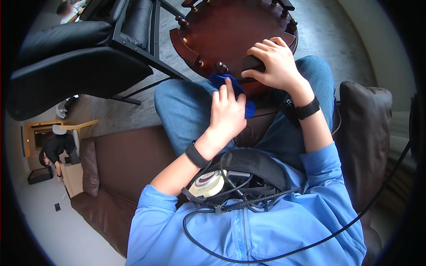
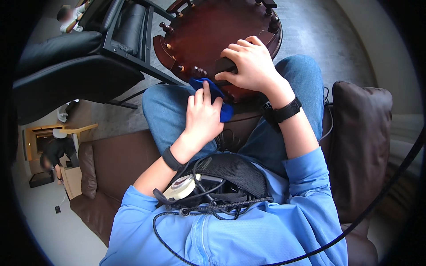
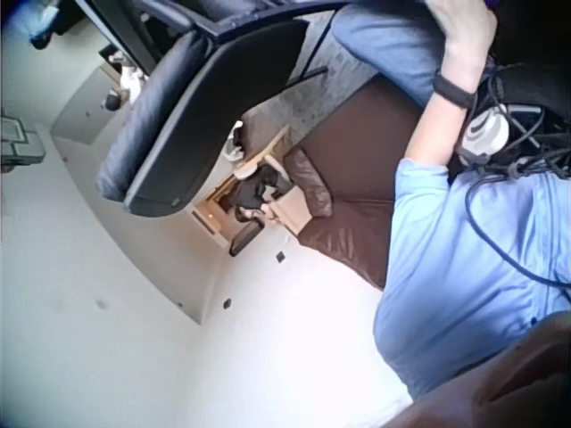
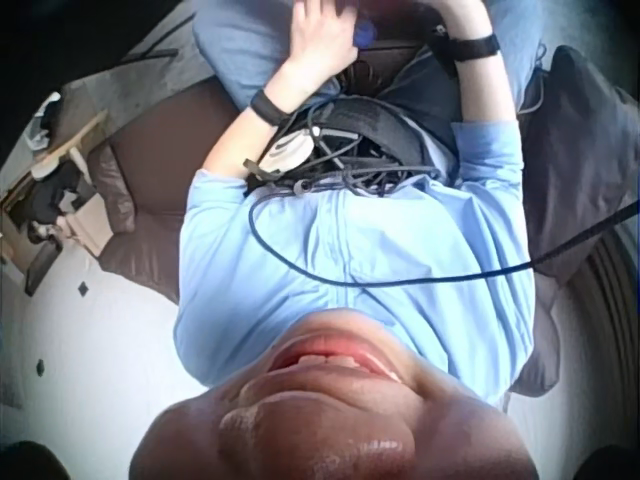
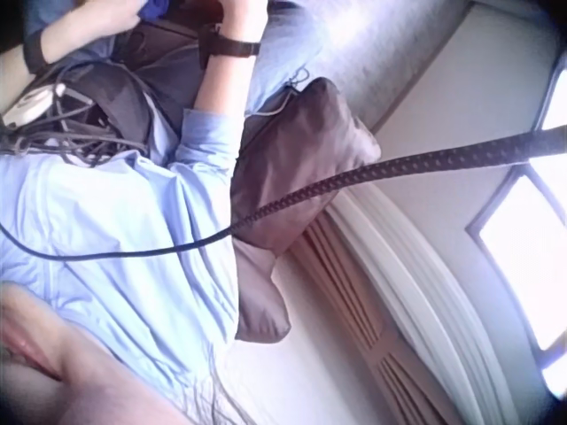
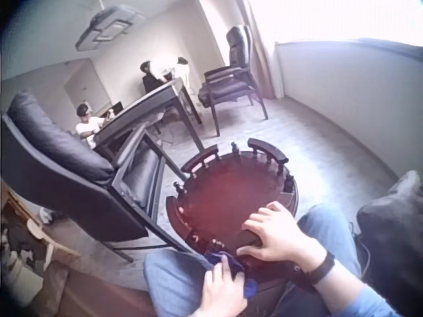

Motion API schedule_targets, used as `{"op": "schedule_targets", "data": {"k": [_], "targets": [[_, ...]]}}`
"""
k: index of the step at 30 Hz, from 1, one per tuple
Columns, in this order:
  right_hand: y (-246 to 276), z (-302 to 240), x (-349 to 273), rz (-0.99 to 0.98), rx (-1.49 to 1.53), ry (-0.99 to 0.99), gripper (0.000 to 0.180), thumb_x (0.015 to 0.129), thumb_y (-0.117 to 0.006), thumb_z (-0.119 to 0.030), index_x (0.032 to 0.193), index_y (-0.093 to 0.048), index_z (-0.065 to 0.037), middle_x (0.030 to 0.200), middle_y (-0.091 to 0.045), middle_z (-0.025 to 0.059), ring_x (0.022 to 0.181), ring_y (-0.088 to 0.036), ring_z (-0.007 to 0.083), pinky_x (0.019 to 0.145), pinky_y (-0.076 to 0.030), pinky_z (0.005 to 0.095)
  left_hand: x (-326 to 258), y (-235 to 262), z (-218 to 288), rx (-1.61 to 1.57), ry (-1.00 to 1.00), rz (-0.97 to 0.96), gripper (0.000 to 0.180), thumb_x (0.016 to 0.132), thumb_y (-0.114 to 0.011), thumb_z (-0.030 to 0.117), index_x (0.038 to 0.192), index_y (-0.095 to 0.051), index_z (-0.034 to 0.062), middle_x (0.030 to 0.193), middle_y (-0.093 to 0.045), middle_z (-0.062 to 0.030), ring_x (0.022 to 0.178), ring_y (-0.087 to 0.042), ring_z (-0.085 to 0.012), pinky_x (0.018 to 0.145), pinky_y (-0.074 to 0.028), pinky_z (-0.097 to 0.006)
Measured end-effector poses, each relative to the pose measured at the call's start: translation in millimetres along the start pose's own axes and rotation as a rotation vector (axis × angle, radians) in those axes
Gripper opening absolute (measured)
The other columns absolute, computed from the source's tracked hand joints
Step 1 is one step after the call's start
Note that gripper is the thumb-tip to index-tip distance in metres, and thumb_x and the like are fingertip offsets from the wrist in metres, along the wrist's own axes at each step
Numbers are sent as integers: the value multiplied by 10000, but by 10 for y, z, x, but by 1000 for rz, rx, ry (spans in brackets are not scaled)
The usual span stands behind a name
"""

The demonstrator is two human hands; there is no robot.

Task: Cleaning and wiping down a wooden circular tray or small table top using a blue cloth.

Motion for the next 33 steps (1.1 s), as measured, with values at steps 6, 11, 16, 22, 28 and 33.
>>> {"op": "schedule_targets", "data": {"k": [6,11,16,22,28,33], "targets": [[8,37,36,5,4,27,441,709,-725,-468,918,-675,-82,877,-658,55,916,-627,213,912,-406,356,367,-4,-85,-24,37,-3,388,609,-717,147,960,-625,9,1320,-458,-299,1081,-493,-353,906,-432,-399],[-5,61,26,4,24,9,435,708,-735,-461,926,-675,-89,892,-662,59,914,-626,223,912,-408,350,400,-11,-100,-29,58,-65,393,616,-724,149,960,-625,-12,1385,-396,-328,921,-612,-326,755,-542,-384],[-24,21,66,-27,31,28,425,711,-746,-455,932,-675,-99,907,-669,66,907,-632,233,904,-419,355,311,23,-184,-79,107,-188,366,640,-715,140,953,-614,-21,1427,-374,-292,880,-649,-322,729,-557,-404],[-7,44,-13,17,8,18,445,720,-748,-467,951,-687,-92,906,-679,72,915,-642,225,912,-428,358,357,-34,-156,-104,147,-225,355,649,-714,122,946,-601,-34,1447,-328,-303,859,-657,-336,732,-560,-415],[-33,21,58,1,-4,32,450,730,-739,-473,964,-682,-92,910,-676,71,921,-639,233,918,-424,352,258,29,-192,-141,99,-201,353,614,-761,142,887,-621,-33,1455,-312,-313,816,-670,-322,685,-570,-375],[28,65,-8,48,10,35,431,699,-728,-460,930,-677,-99,895,-661,50,918,-624,209,898,-408,343,384,10,-110,-109,115,-169,299,658,-705,109,901,-619,-42,1443,-321,-323,792,-669,-306,684,-567,-372]]}}
Point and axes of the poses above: each hand's wrist, its own x-axis towards the middle knuckle, its own y-axis out of the back of the hand, z = x × y, the point moved 5 cm from there along x, towards the middle knuckle
